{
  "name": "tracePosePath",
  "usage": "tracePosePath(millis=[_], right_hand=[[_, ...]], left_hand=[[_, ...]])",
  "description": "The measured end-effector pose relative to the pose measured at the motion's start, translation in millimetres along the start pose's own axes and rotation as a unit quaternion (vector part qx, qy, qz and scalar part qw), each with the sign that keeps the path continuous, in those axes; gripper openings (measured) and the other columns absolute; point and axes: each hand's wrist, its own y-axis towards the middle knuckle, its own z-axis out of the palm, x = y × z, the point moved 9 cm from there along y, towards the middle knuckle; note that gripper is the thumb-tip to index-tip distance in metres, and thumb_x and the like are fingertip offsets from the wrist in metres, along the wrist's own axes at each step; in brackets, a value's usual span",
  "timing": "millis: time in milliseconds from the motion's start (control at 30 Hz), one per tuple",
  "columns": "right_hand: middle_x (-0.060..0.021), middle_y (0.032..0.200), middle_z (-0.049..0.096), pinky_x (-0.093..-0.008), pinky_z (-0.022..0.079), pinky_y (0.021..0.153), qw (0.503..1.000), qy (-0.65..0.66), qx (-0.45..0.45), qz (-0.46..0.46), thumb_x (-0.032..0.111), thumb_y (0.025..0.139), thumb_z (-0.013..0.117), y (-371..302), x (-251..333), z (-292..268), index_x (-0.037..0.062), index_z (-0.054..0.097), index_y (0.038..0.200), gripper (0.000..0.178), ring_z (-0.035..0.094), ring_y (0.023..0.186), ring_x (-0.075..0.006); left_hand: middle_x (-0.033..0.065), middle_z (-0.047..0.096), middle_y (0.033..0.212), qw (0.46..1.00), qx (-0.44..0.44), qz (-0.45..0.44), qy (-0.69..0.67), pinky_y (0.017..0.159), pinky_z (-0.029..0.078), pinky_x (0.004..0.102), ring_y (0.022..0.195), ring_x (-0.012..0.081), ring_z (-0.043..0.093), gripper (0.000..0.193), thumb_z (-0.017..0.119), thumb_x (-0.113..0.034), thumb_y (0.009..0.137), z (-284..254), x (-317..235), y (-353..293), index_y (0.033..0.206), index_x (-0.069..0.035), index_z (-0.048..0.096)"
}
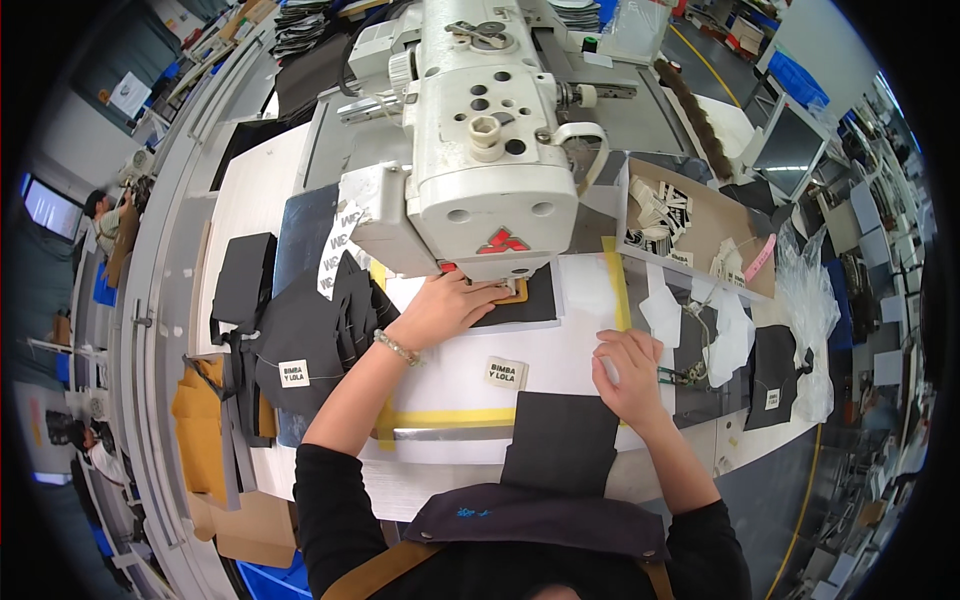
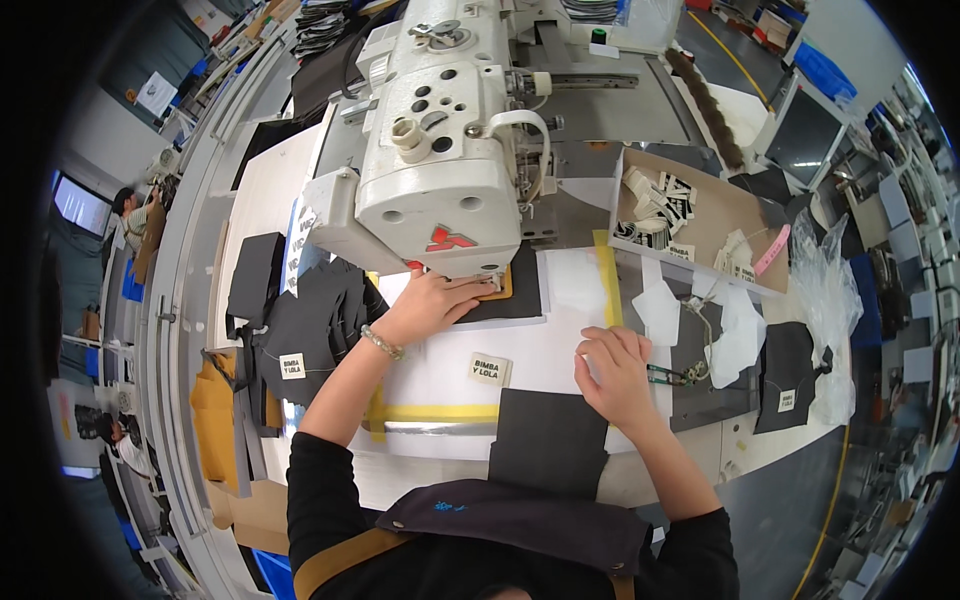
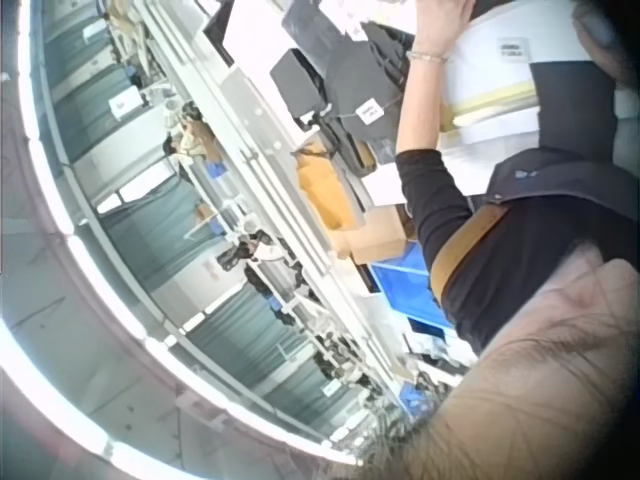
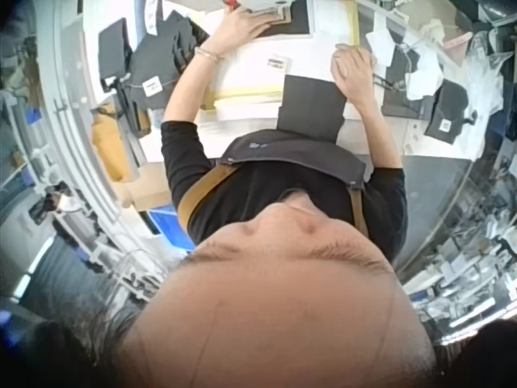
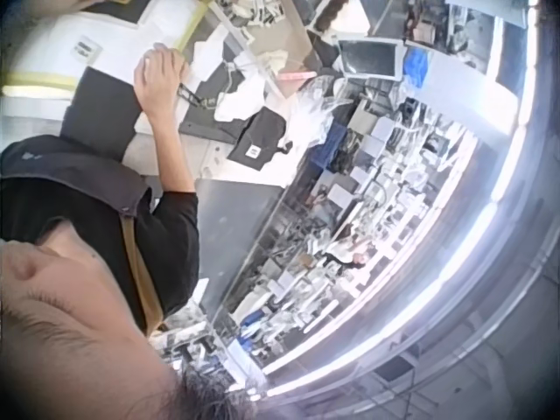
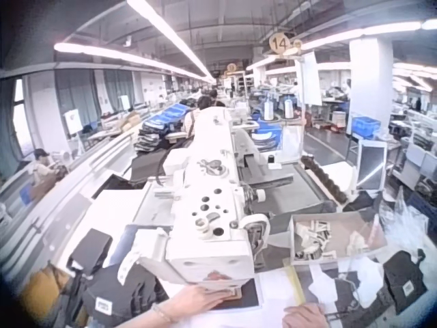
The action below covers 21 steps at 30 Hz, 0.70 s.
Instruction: The person sews white rectangular labels onto black fabric pieces using an industrial sewing machine. They place a label on a fabric piece, guide it under the needle, sew it in place, and then cut the thread with scissors. This process is repeated for multiple fabric pieces.
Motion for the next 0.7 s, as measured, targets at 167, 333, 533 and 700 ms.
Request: tracePosePath(millis=[167, 333, 533, 700], right_hand=[[-0.0009, 0.105, 0.065, -0.0376, 0.033, 0.086, 1.0, -0.009, -0.006, 0.001, 0.009, 0.075, 0.07, -3, 1, -5, 0.0133, 0.06, 0.088, 0.016, 0.055, 0.098, -0.0222], [-0.0004, 0.105, 0.065, -0.0372, 0.032, 0.085, 1.0, -0.021, -0.016, 0.013, 0.01, 0.076, 0.07, -10, -1, -8, 0.0135, 0.06, 0.086, 0.015, 0.055, 0.098, -0.0214], [-0.0003, 0.105, 0.065, -0.037, 0.032, 0.084, 0.999, -0.026, -0.022, 0.025, 0.01, 0.076, 0.07, -19, -5, -12, 0.0139, 0.061, 0.086, 0.015, 0.055, 0.099, -0.021], [-0.0014, 0.11, 0.064, -0.0373, 0.032, 0.085, 0.999, -0.035, -0.013, 0.01, 0.011, 0.076, 0.07, -20, -3, -14, 0.0139, 0.063, 0.091, 0.016, 0.054, 0.103, -0.0204]], left_hand=[[0.0058, 0.071, 0.103, 0.999, -0.02, -0.015, -0.021, 0.074, 0.052, 0.0413, 0.081, 0.0287, 0.065, 0.026, 0.066, -0.024, 0.089, 1, 11, 6, 0.114, -0.021, 0.071], [0.015, 0.07, 0.088, 0.998, -0.01, -0.065, -0.025, 0.069, 0.053, 0.0412, 0.073, 0.0346, 0.064, 0.022, 0.066, -0.026, 0.091, 12, 37, 7, 0.106, -0.012, 0.073], [0.0158, 0.069, 0.083, 0.993, 0.021, -0.104, -0.044, 0.067, 0.053, 0.04, 0.072, 0.0358, 0.063, 0.026, 0.066, -0.029, 0.092, 12, 47, 5, 0.109, -0.01, 0.073], [0.015, 0.07, 0.085, 0.998, 0.021, -0.06, -0.005, 0.069, 0.053, 0.0389, 0.077, 0.0344, 0.065, 0.027, 0.065, -0.031, 0.092, 14, 41, 4, 0.111, -0.013, 0.074]])
